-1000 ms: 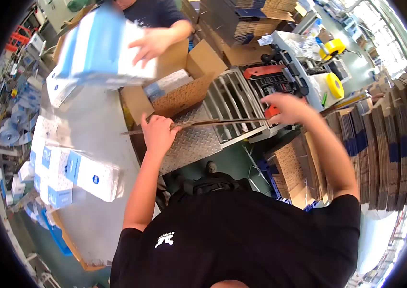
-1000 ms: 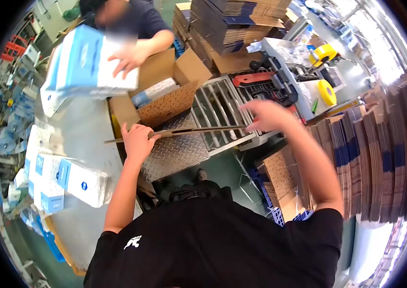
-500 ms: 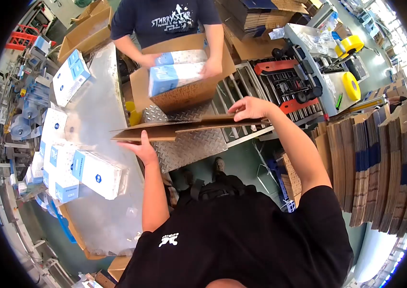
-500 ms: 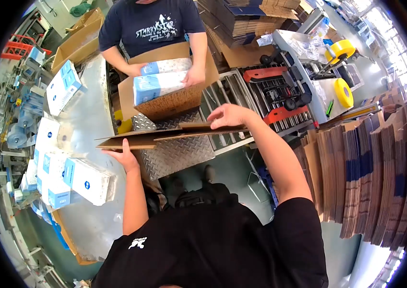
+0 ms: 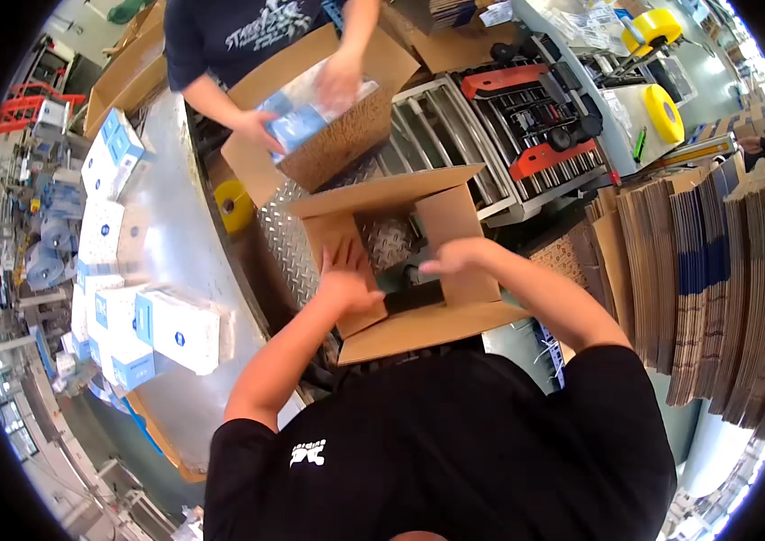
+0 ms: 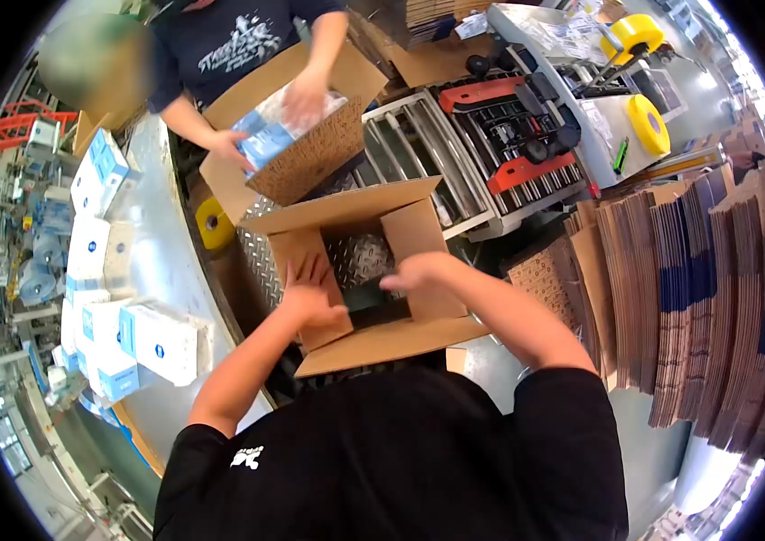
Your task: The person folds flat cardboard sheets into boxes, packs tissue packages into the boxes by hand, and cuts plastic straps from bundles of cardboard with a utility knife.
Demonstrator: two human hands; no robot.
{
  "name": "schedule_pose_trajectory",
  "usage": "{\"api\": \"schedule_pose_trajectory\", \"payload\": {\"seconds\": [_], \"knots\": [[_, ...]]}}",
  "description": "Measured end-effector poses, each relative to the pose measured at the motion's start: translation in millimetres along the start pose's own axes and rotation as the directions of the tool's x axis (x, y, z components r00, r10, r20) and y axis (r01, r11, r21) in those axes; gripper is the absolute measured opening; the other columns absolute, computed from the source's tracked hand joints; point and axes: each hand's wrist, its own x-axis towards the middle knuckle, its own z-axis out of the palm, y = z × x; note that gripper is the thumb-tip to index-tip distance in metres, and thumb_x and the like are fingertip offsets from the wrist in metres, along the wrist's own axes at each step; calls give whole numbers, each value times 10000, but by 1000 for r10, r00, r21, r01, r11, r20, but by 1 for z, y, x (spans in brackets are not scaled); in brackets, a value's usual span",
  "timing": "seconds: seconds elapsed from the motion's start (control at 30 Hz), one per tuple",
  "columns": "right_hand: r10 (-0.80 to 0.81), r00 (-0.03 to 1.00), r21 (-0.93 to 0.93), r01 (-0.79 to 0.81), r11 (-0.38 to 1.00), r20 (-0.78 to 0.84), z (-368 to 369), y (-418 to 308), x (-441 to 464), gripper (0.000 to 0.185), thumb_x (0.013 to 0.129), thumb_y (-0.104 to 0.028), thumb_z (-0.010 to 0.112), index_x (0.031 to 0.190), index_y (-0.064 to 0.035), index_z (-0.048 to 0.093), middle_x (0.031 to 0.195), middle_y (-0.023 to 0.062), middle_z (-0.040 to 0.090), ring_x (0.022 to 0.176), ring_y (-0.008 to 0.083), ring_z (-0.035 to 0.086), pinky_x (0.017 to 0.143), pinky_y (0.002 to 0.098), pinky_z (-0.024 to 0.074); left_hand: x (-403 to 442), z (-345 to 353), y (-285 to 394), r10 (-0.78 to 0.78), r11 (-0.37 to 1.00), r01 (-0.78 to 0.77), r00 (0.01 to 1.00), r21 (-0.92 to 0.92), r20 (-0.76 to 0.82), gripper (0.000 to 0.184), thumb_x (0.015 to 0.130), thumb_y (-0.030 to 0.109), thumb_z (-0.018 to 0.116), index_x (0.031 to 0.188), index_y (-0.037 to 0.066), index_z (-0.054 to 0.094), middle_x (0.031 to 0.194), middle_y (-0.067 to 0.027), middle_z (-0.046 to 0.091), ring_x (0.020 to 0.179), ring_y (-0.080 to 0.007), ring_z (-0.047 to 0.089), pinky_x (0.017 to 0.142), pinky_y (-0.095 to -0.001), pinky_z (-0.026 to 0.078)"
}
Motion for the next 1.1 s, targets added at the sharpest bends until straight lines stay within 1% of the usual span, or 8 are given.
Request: {"api": "schedule_pose_trajectory", "payload": {"seconds": [0.1,0.17,0.3,0.4,0.43,0.57,0.87,1.1], "knots": [[-588,794,-77,603,794,157,30,2,-86,910,783,-618,757,1487,-95,513,1427,193,573,1334,356,531,1102,469,419,7,-2,-5,60,987,-21,968,160,-243,872,861,522,667,1547,52,403,1672,-185,220,1575,-339,91,1213,-653,49],[-573,815,-248,540,804,-85,26,4,-108,874,753,-573,786,1424,-68,543,1373,202,595,1301,379,542,1068,504,438,16,-45,-11,330,852,244,436,463,-837,881,848,453,686,1562,55,359,1628,-188,310,1555,-360,169,1208,-627,79],[239,523,159,-194,968,-818,28,45,-74,819,683,-492,841,1339,-69,593,1179,222,675,1090,352,667,918,458,532,-20,-43,18,97,991,-130,638,17,-764,860,851,360,689,1538,-11,328,1597,-180,360,1505,-354,283,1200,-574,186],[-16,695,270,300,915,-719,41,18,-68,670,771,-467,812,1265,-38,669,988,193,759,1014,330,726,888,411,560,-19,53,-31,-238,964,110,769,-243,-594,842,863,277,671,1563,-4,297,1631,-246,278,1540,-390,207,1244,-547,146],[-126,762,585,581,567,-635,59,31,-33,643,845,-419,776,1290,28,649,1095,241,736,1036,300,731,933,380,549,-15,56,-78,-548,813,233,618,-534,-564,756,897,213,599,1558,-14,310,1610,-259,318,1512,-413,260,1247,-476,187],[227,791,647,258,718,-568,112,81,111,538,965,-387,668,1306,29,642,1189,164,729,1100,245,691,990,365,516,-57,92,-235,-705,125,-135,685,-983,-184,603,1019,251,446,1549,-16,342,1562,-207,417,1429,-351,407,1190,-416,313],[-128,745,631,631,451,-654,-21,10,-142,776,803,58,495,1542,-41,283,1241,148,669,1015,205,705,786,334,599,-65,100,-192,-276,-792,-304,952,-530,-133,664,1039,548,430,1499,70,417,1511,-147,482,1386,-337,463,1091,-592,425],[-469,830,166,530,831,-303,119,-123,44,843,833,-184,694,1545,3,283,1420,283,531,1182,452,597,988,504,472,-14,34,-46,-423,23,-434,812,-901,-402,892,936,256,694,1640,211,148,1651,-221,220,1537,-416,173,1199,-541,281]]}}
